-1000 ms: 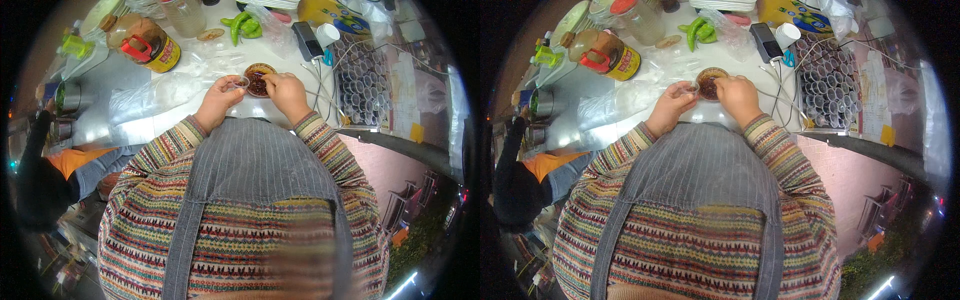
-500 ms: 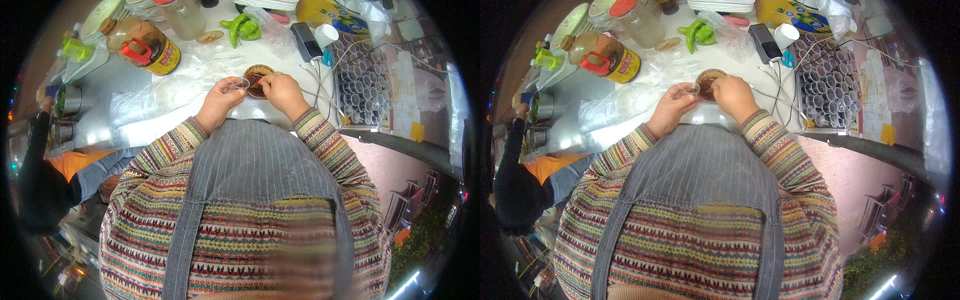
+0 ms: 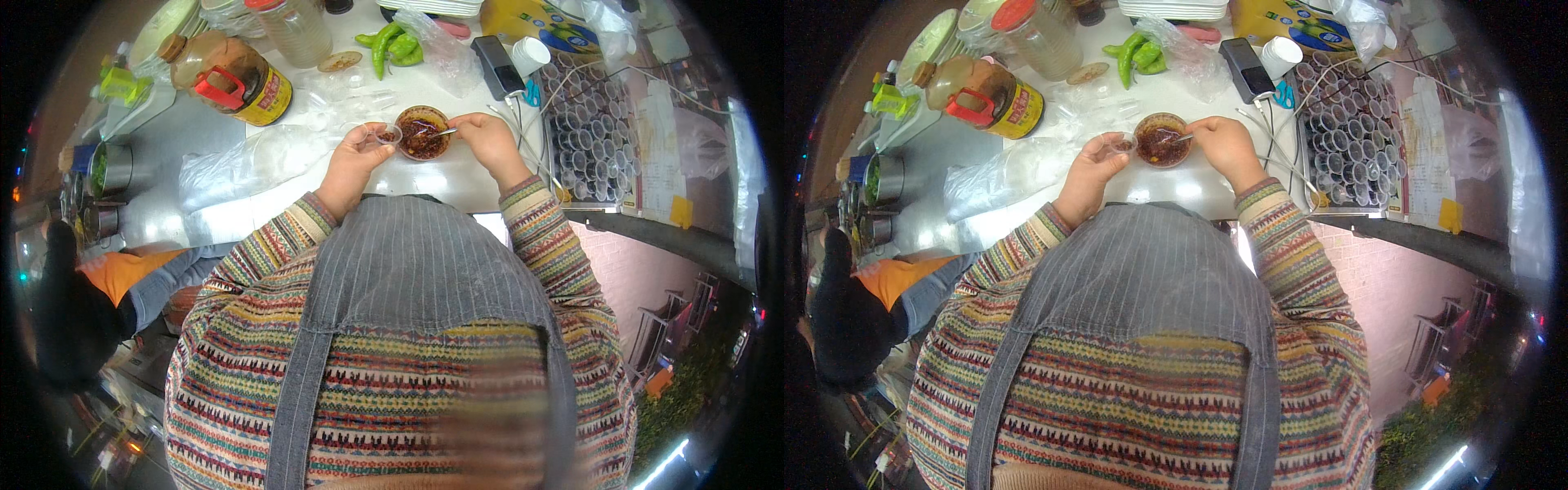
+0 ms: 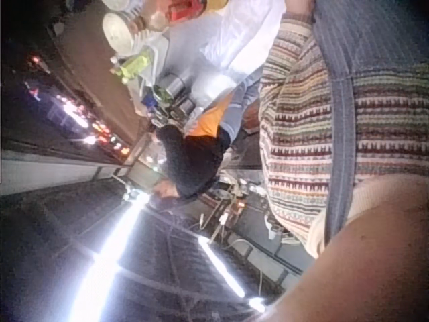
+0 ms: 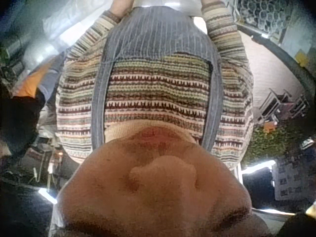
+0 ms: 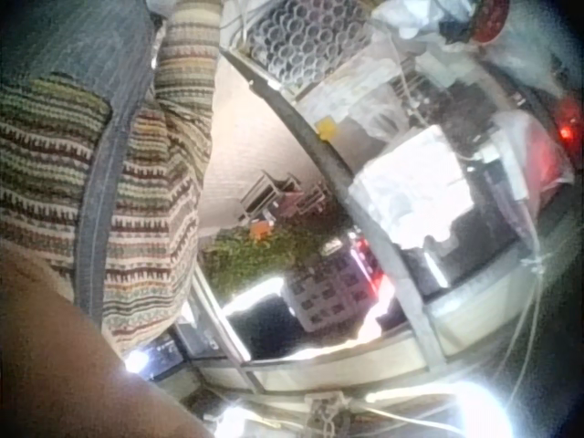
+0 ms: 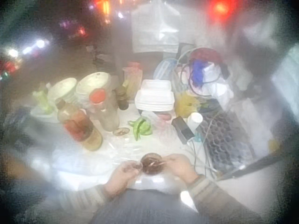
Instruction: The person scoops a dark condiment from a bowl into small clear plastic cups using a spoon, then places each filled cup into a tray. The person also handles a plastic bag and uses scissors to cut it, then resumes filling and placing cups.
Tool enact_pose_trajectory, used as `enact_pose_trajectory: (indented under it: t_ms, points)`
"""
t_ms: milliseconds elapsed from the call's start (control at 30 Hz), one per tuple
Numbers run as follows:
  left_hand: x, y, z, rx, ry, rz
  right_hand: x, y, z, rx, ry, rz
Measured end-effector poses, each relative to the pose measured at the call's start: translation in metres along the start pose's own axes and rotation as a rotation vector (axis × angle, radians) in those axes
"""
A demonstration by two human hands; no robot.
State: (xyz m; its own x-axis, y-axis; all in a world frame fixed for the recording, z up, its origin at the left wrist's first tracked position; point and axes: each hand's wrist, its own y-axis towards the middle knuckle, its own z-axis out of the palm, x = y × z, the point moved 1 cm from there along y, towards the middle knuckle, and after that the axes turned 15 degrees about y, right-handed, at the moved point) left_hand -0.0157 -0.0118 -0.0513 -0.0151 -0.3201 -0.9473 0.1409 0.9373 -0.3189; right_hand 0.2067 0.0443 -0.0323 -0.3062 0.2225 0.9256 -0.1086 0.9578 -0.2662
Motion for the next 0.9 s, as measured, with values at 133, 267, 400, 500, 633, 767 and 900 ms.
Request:
enact_pose_trajectory:
  t_ms: [133,267,400,500,633,767,900]
  points:
    - [-0.008,0.000,0.002,-0.003,0.050,0.105,0.017,-0.011,-0.012,-0.037,0.222,0.043]
    - [-0.020,0.000,0.007,0.069,0.003,0.163,0.044,-0.032,-0.013,-0.046,0.405,-0.155]
    - [-0.029,0.001,0.013,0.092,-0.101,0.195,0.059,-0.050,-0.002,-0.039,0.349,-0.248]
    - [-0.035,-0.002,0.012,0.140,-0.127,0.250,0.062,-0.059,0.002,-0.054,0.250,-0.358]
    - [-0.039,-0.006,0.013,0.145,-0.151,0.256,0.061,-0.066,0.004,-0.051,0.192,-0.471]
    - [-0.043,-0.007,0.015,0.144,-0.164,0.274,0.059,-0.069,0.003,-0.065,0.210,-0.526]
    - [-0.046,-0.011,0.013,0.163,-0.128,0.257,0.058,-0.071,0.003,-0.067,0.230,-0.513]
